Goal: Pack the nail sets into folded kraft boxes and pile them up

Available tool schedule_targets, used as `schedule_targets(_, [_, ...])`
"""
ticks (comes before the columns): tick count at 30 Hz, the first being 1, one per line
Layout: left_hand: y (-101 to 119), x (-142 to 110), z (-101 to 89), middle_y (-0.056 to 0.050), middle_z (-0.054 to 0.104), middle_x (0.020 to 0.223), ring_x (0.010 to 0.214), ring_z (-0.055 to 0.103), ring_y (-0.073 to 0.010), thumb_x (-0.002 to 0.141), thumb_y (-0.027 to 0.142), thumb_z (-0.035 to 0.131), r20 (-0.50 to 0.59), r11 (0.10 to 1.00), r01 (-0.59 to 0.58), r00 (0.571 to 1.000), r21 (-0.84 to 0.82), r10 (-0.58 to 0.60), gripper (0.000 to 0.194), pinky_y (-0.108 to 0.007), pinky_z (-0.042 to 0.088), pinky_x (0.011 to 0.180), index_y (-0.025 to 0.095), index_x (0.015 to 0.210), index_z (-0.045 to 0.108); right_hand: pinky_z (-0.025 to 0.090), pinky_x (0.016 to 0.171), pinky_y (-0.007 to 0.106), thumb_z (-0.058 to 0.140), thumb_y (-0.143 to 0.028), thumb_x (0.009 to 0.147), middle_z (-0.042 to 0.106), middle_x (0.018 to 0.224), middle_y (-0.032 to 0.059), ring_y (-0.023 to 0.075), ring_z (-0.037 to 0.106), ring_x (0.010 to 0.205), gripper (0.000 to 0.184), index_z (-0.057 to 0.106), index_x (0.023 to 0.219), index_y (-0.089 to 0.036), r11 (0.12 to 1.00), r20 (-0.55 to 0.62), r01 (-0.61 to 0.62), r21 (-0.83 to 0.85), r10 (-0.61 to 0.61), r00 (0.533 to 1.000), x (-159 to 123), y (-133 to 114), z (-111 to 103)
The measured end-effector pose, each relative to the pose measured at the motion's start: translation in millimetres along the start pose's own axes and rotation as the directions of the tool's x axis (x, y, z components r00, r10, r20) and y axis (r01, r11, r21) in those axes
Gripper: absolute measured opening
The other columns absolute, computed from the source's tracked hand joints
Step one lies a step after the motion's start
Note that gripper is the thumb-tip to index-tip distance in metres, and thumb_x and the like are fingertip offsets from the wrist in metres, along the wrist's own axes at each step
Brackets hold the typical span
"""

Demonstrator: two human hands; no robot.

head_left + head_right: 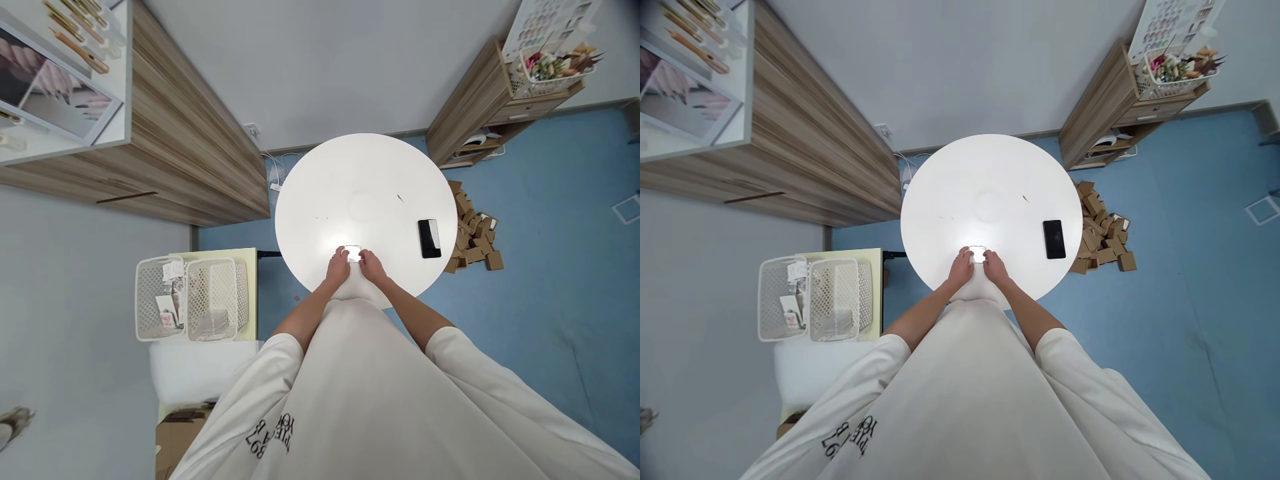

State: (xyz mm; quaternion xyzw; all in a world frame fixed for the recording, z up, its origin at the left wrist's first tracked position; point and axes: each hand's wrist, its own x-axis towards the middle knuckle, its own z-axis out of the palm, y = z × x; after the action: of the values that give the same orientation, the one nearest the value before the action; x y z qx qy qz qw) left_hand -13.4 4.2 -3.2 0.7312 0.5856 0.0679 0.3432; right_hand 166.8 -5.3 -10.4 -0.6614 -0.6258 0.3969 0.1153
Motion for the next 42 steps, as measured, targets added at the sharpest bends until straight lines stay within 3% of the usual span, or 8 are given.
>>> schedule_targets(8, [5.6,-9.7,-4.9,-0.013,0.034,0.156,0.117,0.060,-0.0291,0.090,0.012,0.047,0.003,0.999,0.040,0.999,0.020,-0.040,0.048,-0.045,0.051,0.097,0.021,0.137,0.047,0.051,0.081,0.035,0.043,-0.022,0.095,0.058,0.122,0.0095,0.0210,0.062,0.090,0.027,0.055,0.119,-0.022,1.000,-0.048,-0.027,-0.007,0.027,0.998,-7.9,3.6,-1.1])
schedule_targets(11, [3.9,-16.1,-9.2,-0.014,0.034,0.156,0.118,0.059,-0.0297,0.089,0.010,0.046,-0.020,0.999,0.045,0.999,0.018,-0.045,0.051,-0.045,0.052,0.096,0.020,0.139,0.046,0.052,0.080,0.035,0.043,-0.023,0.095,0.055,0.129,0.0098,0.0226,0.061,0.099,0.029,0.056,0.121,-0.023,1.000,-0.086,-0.014,-0.024,0.012,0.996,-13.7,4.2,-8.1])
schedule_targets(17, [-4.7,-39.8,-23.3,-0.014,0.035,0.156,0.121,0.058,-0.0305,0.091,0.011,0.045,-0.100,0.992,0.126,0.987,0.011,-0.124,0.052,-0.046,0.050,0.100,0.019,0.141,0.045,0.047,0.095,0.042,0.043,-0.020,0.093,0.054,0.128,0.0106,0.0270,0.054,0.114,0.032,0.060,0.119,-0.022,0.989,-0.170,0.114,-0.099,-0.130,0.977,-13.6,-6.4,-24.5])
schedule_targets(23, [-15.3,-78.0,-29.5,-0.013,0.033,0.158,0.125,0.056,-0.0293,0.094,0.015,0.044,-0.173,0.978,0.208,0.962,-0.029,-0.210,0.050,-0.045,0.049,0.103,0.021,0.143,0.044,0.045,0.096,0.043,0.044,-0.019,0.092,0.055,0.127,0.0110,0.0284,0.052,0.113,0.032,0.062,0.118,-0.021,0.957,-0.099,0.230,-0.179,-0.250,0.963,-8.1,-28.7,-17.8])
schedule_targets(29, [-28.9,-127.0,-37.7,-0.012,0.038,0.156,0.127,0.055,-0.0286,0.093,0.015,0.044,-0.242,0.962,0.263,0.932,-0.067,-0.271,0.048,-0.044,0.048,0.105,0.019,0.141,0.047,0.043,0.099,0.045,0.045,-0.018,0.092,0.055,0.129,0.0127,0.0304,0.051,0.117,0.033,0.064,0.118,-0.020,0.916,0.024,0.345,-0.204,-0.347,0.937,-27.3,-61.3,8.6])
schedule_targets(34, [-51.2,-178.8,-40.3,-0.011,0.054,0.141,0.126,0.055,-0.0272,0.095,0.016,0.043,-0.324,0.960,0.252,0.904,-0.122,-0.278,0.043,-0.045,0.047,0.106,0.021,0.138,0.050,0.043,0.100,0.044,0.046,-0.016,0.091,0.059,0.125,0.0124,0.0298,0.053,0.116,0.032,0.066,0.116,-0.020,0.872,0.110,0.448,-0.196,-0.434,0.894,-55.7,-95.0,41.9])
schedule_targets(38, [-78.6,-238.1,-40.1,-0.010,0.058,0.136,0.127,0.055,-0.0261,0.098,0.020,0.043,-0.383,0.958,0.248,0.878,-0.146,-0.286,0.038,-0.045,0.045,0.107,0.022,0.135,0.052,0.043,0.099,0.042,0.046,-0.016,0.092,0.060,0.124,0.0118,0.0290,0.054,0.116,0.031,0.066,0.115,-0.021,0.837,0.161,0.502,-0.220,-0.476,0.865,-84.7,-124.1,84.2])
schedule_targets(42, [-110.7,-312.7,-37.3,-0.011,0.060,0.133,0.124,0.056,-0.0261,0.098,0.021,0.045,-0.406,0.948,0.279,0.856,-0.154,-0.319,0.037,-0.043,0.046,0.107,0.020,0.133,0.054,0.044,0.099,0.040,0.047,-0.017,0.092,0.061,0.124,0.0121,0.0286,0.054,0.117,0.030,0.066,0.115,-0.020,0.802,0.232,0.555,-0.223,-0.509,0.829,-126.4,-152.2,141.5])
